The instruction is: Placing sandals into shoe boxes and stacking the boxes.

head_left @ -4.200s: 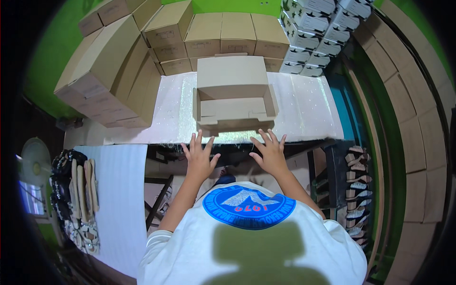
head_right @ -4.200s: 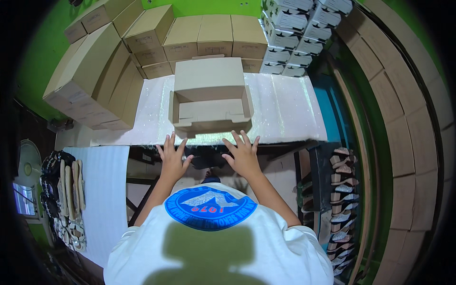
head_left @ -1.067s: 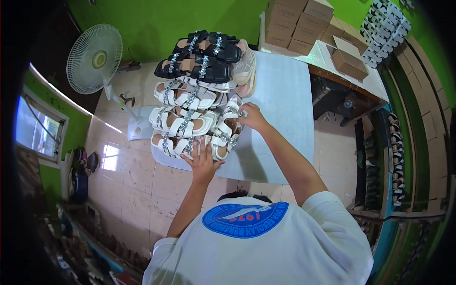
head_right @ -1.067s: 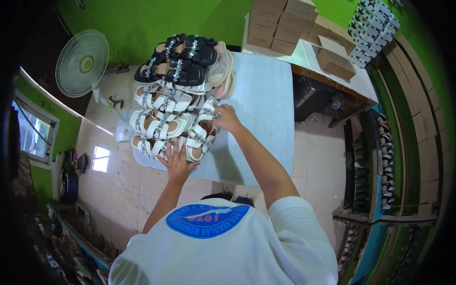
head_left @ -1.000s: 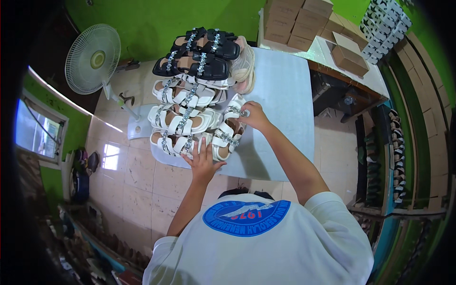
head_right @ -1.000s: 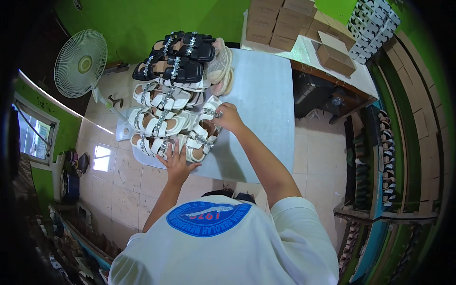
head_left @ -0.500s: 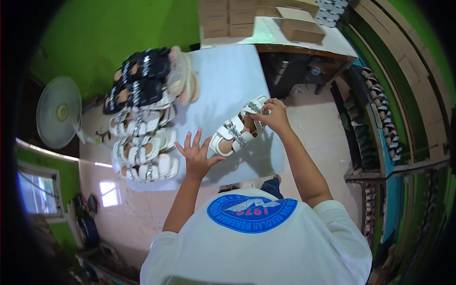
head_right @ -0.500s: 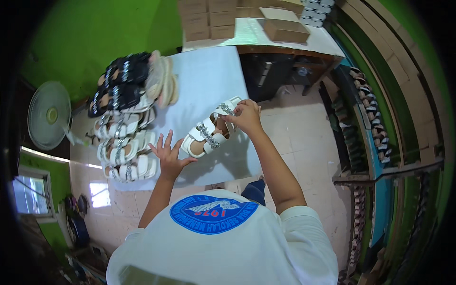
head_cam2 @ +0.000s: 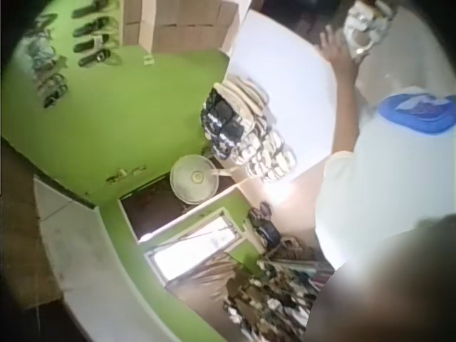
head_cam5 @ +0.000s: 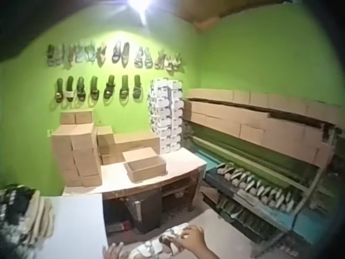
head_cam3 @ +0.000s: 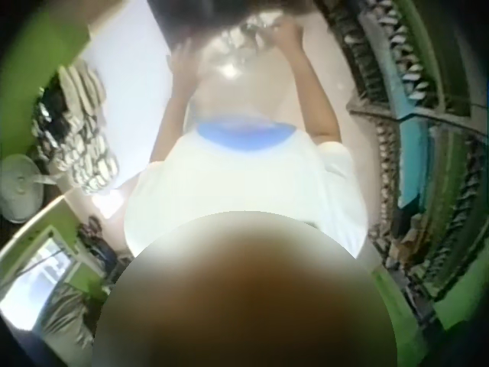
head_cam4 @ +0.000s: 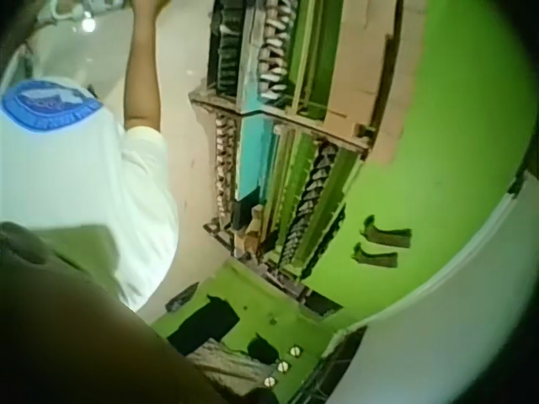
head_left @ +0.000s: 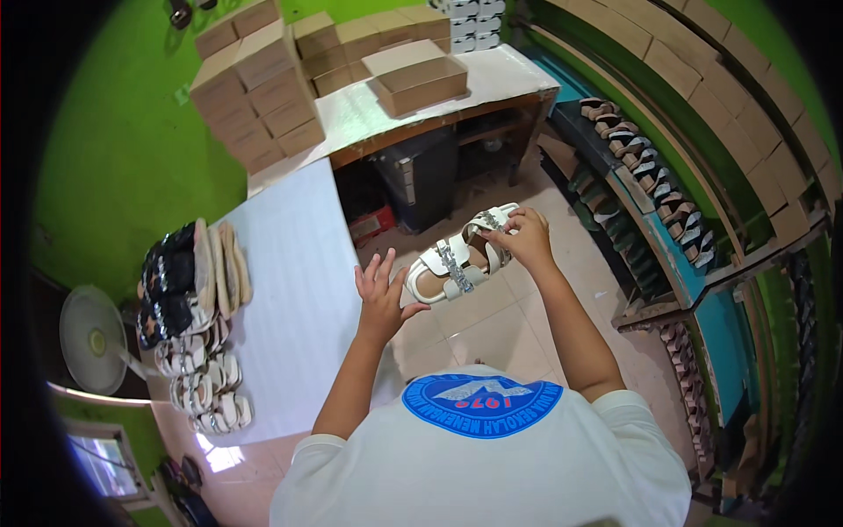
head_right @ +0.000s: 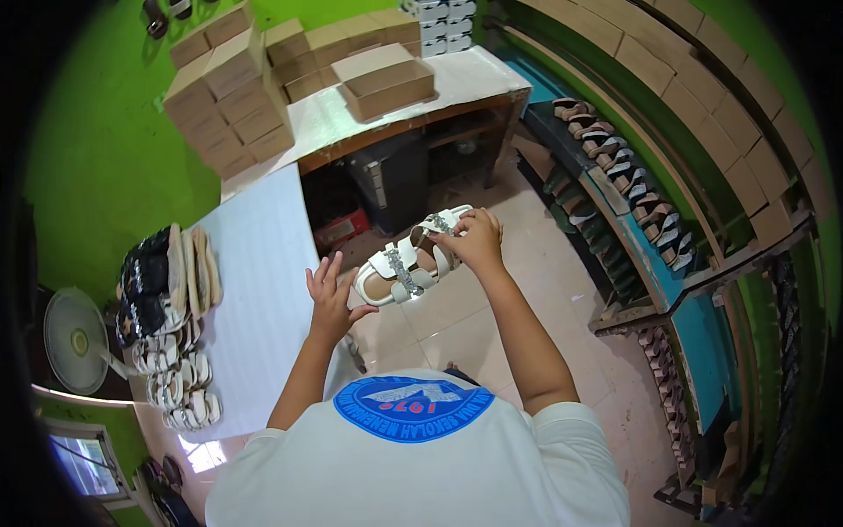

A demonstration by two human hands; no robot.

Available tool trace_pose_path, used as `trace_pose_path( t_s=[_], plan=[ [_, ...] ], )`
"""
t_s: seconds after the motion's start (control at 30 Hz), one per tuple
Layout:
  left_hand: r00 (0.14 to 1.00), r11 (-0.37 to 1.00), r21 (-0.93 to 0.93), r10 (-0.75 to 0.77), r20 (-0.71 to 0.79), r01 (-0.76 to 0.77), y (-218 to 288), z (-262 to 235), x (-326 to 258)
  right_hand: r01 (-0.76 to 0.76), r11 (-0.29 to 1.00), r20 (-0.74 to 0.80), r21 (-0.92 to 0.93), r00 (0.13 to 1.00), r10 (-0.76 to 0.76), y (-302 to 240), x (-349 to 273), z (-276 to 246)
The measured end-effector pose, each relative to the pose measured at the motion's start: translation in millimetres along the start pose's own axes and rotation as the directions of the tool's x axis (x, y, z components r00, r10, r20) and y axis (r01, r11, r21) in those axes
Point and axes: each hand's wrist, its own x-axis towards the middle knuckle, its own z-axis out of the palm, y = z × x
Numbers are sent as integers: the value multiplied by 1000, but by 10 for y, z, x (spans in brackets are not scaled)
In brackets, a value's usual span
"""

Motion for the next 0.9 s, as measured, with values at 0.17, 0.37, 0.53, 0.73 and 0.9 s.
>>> trace_pose_path(
  t_s=[0.17,0.37,0.53,0.73,0.9],
  plan=[
    [998,997,69,47,-29,-45,157,265,640,34,998,-63,-54,997,-38,286,481,-247],
    [1000,992,122,-9,1,9,11,481,1176,7,994,-9,106,1000,-6,528,1174,-81],
    [999,993,115,-34,-24,37,-362,730,1670,139,990,-70,15,988,-137,548,1856,191],
    [998,992,122,-37,-52,44,-932,1035,2542,139,990,-5,24,990,-139,589,2906,477],
    [997,995,87,-47,-54,51,-1491,1107,3267,322,947,100,14,941,-322,517,3696,571]
  ],
)
